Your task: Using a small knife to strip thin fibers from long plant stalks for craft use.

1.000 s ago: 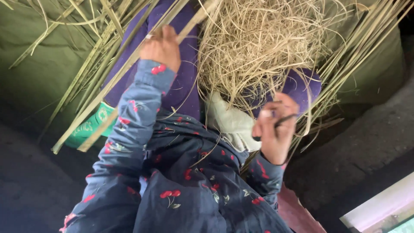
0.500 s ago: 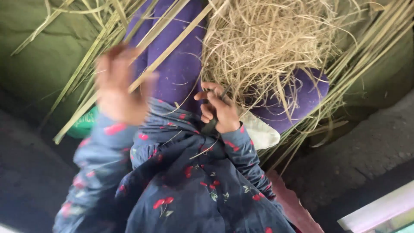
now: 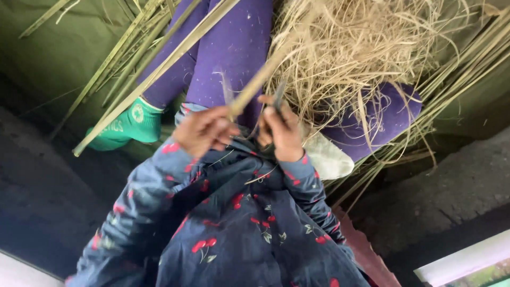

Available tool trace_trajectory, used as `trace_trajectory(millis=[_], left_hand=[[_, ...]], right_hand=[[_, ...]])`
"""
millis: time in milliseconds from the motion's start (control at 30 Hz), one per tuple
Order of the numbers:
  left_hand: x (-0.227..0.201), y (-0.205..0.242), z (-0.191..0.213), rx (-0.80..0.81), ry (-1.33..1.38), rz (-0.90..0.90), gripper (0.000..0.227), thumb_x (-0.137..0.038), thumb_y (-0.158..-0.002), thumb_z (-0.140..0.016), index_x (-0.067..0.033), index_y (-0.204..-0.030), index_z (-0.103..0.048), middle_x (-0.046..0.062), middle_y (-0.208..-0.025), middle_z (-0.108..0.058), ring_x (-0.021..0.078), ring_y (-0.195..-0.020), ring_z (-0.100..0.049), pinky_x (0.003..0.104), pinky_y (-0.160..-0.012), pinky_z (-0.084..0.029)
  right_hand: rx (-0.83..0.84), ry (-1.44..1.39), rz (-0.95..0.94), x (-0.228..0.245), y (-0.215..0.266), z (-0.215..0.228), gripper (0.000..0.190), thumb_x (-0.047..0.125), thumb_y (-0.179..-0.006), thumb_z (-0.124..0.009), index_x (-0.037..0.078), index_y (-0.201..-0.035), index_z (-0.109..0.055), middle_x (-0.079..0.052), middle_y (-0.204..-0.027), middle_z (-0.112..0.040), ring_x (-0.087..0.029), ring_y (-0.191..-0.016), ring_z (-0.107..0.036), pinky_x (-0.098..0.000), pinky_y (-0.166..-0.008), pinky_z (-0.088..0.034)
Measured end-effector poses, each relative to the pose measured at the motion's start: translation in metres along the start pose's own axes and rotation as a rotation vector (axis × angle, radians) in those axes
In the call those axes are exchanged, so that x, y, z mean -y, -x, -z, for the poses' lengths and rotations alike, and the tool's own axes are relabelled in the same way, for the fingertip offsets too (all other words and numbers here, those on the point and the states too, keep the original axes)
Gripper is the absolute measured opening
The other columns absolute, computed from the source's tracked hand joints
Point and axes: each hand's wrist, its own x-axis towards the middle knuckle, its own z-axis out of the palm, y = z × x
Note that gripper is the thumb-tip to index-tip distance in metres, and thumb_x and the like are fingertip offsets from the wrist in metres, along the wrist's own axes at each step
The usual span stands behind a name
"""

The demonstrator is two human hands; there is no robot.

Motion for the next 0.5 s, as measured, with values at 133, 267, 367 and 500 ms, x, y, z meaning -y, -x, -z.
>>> trace_trajectory(millis=[133, 267, 367, 500], left_hand=[[-0.029, -0.022, -0.037, 0.317, 0.198, 0.067, 0.032, -0.007, -0.079, -0.051, 0.0011, -0.11, -0.045, 0.019, -0.082, -0.062, 0.0237, -0.065, -0.064, 0.033, -0.052, -0.055], [-0.033, -0.05, -0.061, 0.27, 0.184, -0.077, 0.041, -0.004, -0.074, -0.059, -0.0084, -0.111, -0.041, 0.017, -0.076, -0.062, 0.024, -0.057, -0.064, 0.032, -0.045, -0.056], [-0.042, -0.061, -0.066, 0.311, 0.235, -0.024, 0.024, -0.003, -0.074, -0.059, -0.0014, -0.093, -0.045, 0.019, -0.076, -0.061, 0.0244, -0.06, -0.064, 0.027, -0.047, -0.055], [-0.043, -0.067, -0.059, 0.426, 0.301, 0.058, 0.011, -0.005, -0.082, -0.05, 0.0016, -0.091, -0.049, 0.015, -0.081, -0.06, 0.0234, -0.074, -0.064, 0.024, -0.058, -0.055]], right_hand=[[-0.075, -0.093, 0.058, 0.011, -0.011, 0.018, 0.029, 0.016, -0.087, -0.043, -0.003, -0.108, -0.048, -0.011, -0.047, -0.045, -0.017, -0.03, -0.046, -0.0268, -0.027, -0.042], [-0.128, 0.024, 0.195, 0.027, -0.023, 0.038, 0.015, 0.007, -0.084, -0.049, -0.001, -0.097, -0.05, -0.01, -0.047, -0.044, -0.014, -0.033, -0.043, -0.0232, -0.033, -0.04], [-0.021, 0.02, 0.177, 0.035, -0.026, 0.056, 0.022, 0.005, -0.084, -0.05, 0.0, -0.106, -0.047, -0.006, -0.059, -0.046, -0.011, -0.043, -0.042, -0.0214, -0.041, -0.038], [0.127, -0.038, 0.12, 0.044, -0.035, 0.058, 0.032, -0.003, -0.083, -0.047, -0.001, -0.115, -0.045, -0.002, -0.068, -0.048, -0.007, -0.05, -0.041, -0.0186, -0.046, -0.037]])
